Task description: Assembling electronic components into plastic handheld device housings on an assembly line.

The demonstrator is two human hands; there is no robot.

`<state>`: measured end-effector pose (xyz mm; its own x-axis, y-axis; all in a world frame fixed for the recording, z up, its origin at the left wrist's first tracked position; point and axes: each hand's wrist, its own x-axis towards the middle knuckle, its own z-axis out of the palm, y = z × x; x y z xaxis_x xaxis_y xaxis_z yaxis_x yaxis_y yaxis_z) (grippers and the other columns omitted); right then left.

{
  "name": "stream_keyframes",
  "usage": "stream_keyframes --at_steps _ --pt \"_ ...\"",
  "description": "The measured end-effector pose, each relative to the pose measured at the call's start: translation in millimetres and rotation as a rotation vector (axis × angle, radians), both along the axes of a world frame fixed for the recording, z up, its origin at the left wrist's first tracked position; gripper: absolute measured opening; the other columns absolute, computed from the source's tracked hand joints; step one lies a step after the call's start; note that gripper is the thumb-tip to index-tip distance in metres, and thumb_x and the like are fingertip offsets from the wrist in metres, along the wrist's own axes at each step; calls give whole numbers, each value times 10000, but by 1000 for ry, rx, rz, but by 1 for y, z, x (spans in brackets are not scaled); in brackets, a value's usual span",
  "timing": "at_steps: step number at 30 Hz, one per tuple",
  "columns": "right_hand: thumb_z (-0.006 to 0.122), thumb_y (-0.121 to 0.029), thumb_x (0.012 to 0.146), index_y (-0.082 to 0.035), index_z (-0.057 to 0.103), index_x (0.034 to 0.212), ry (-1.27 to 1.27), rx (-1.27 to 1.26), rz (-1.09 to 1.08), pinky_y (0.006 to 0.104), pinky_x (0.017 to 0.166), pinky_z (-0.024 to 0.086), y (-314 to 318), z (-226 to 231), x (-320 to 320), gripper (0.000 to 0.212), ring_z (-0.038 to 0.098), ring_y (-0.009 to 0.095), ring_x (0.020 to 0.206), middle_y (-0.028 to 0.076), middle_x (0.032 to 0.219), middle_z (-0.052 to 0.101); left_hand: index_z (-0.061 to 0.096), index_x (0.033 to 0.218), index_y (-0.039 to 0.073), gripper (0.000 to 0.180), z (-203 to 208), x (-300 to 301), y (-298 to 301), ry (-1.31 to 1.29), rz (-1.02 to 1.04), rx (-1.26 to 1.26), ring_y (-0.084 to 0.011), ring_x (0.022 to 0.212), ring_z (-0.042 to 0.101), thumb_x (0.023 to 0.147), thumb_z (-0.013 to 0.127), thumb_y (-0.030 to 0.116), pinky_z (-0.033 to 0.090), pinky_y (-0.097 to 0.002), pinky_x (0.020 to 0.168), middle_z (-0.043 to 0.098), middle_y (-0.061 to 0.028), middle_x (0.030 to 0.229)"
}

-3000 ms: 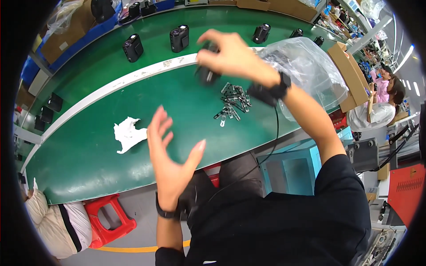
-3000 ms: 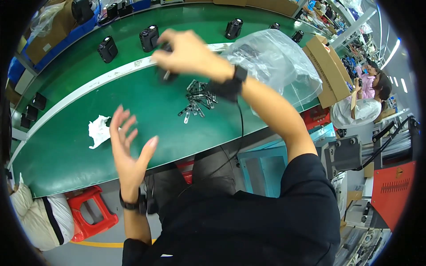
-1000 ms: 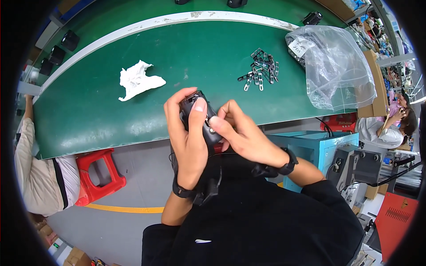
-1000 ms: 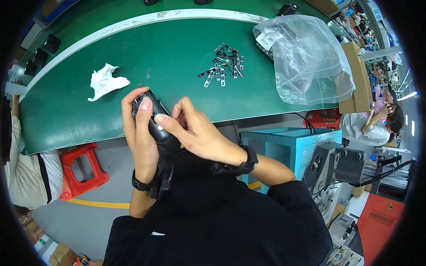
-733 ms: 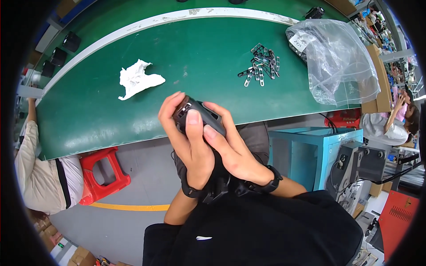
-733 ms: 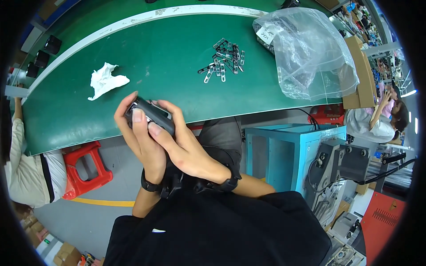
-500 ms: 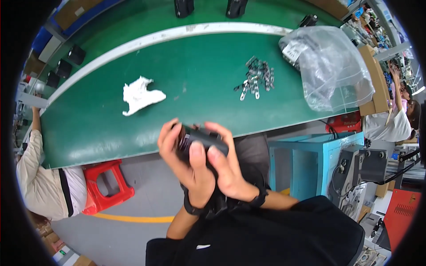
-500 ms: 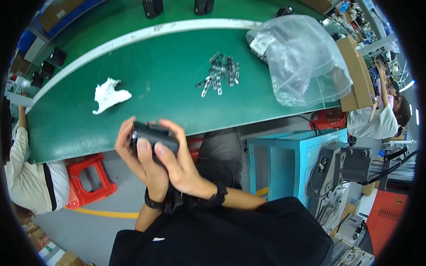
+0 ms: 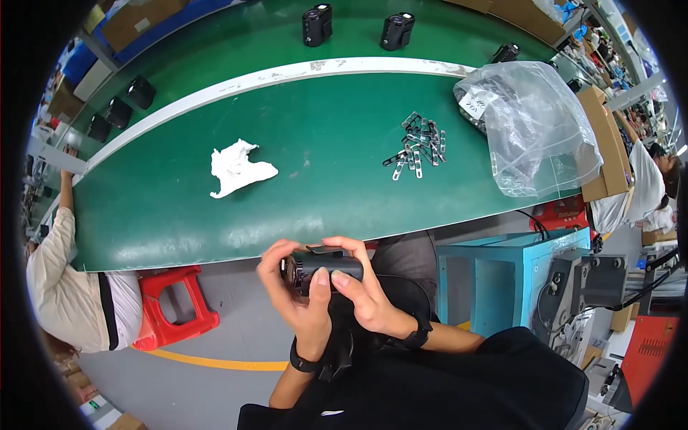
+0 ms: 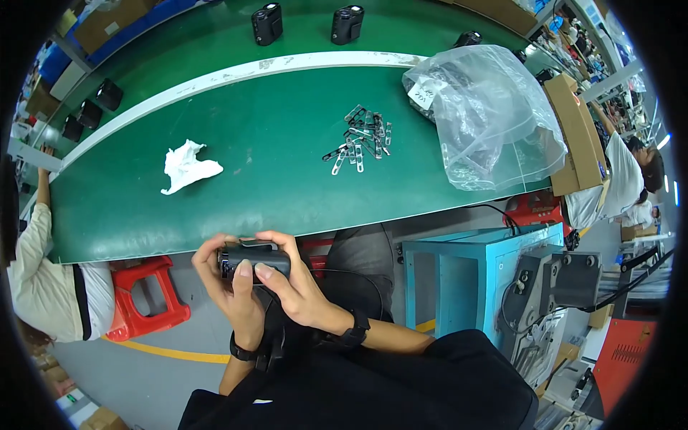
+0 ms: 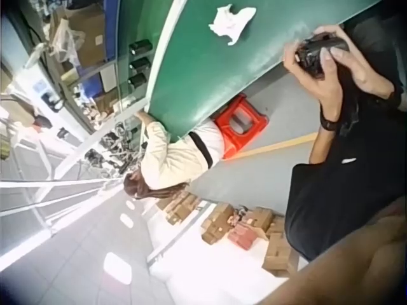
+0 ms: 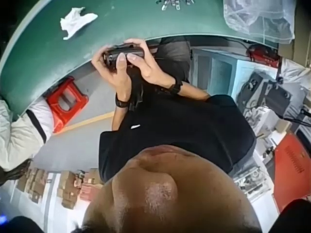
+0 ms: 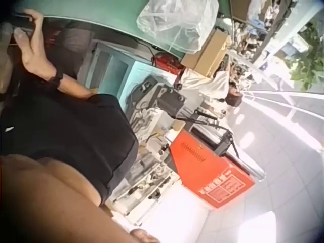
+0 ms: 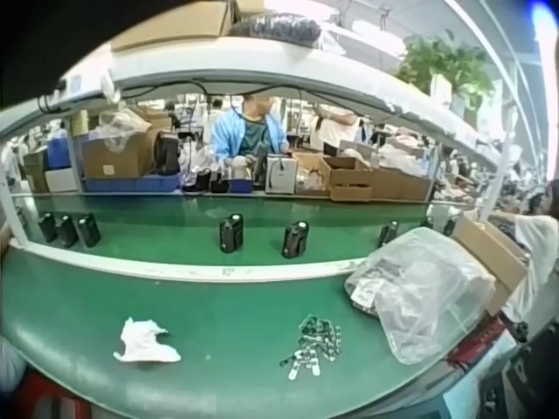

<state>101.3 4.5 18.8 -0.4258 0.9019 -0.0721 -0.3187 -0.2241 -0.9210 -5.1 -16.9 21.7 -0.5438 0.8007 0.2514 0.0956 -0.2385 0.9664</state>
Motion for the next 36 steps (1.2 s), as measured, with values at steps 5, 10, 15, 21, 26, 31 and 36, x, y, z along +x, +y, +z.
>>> stream_keyframes --at_steps 5,10,15,21,26,31,36 --pt "529 -236 971 -36 376 1378 57 -172 82 315 986 422 1 -7 1 479 527 175 1118 121 1277 499 557 1180 2 372 -3 3 -8 65 25 -132 -229 1063 503 858 687 134 442 -345 921 480 -135 1183" --pt "479 -327 982 -40 444 1329 71 -251 88 304 937 457 -11 -30 -4 452 574 162 1062 104 1212 570 540 1262 19 404 -15 6 -25 204 112 -270 -173 1008 536 889 659 120 443 -294 909 538 -89 1162" --pt "393 -397 1003 -54 518 1263 209 -648 102 307 877 499 3 -64 0 448 621 149 995 70 1098 639 522 1315 -14 594 -23 13 -22 -171 27 -359 -213 1115 512 807 796 129 427 -338 974 487 -126 1263" --pt "379 -477 1003 -76 614 1113 339 -711 57 271 709 532 14 -99 -19 477 649 113 854 28 986 671 502 1351 -27 661 -55 20 -8 2 114 -257 -194 1086 566 772 810 64 468 -311 942 548 -122 1239" --pt "392 -507 1000 -78 624 1091 294 -847 93 275 718 544 18 -102 -16 496 657 127 846 29 983 678 538 1305 -40 612 -60 37 -1 104 224 -266 -221 1012 625 748 788 -1 506 -314 889 615 -146 1149" --pt "415 -513 998 -77 626 1087 294 -1004 201 283 731 549 30 -98 -7 492 658 131 845 28 987 679 563 1262 -49 567 -68 53 7 119 328 -280 -230 989 639 734 769 -38 519 -321 870 628 -161 1132" --pt "449 -503 996 -80 624 1095 211 -1050 258 289 736 548 39 -94 -1 468 658 133 853 27 996 676 573 1255 -39 547 -64 60 14 107 400 -266 -227 1000 634 737 744 -60 518 -323 878 625 -165 1141"
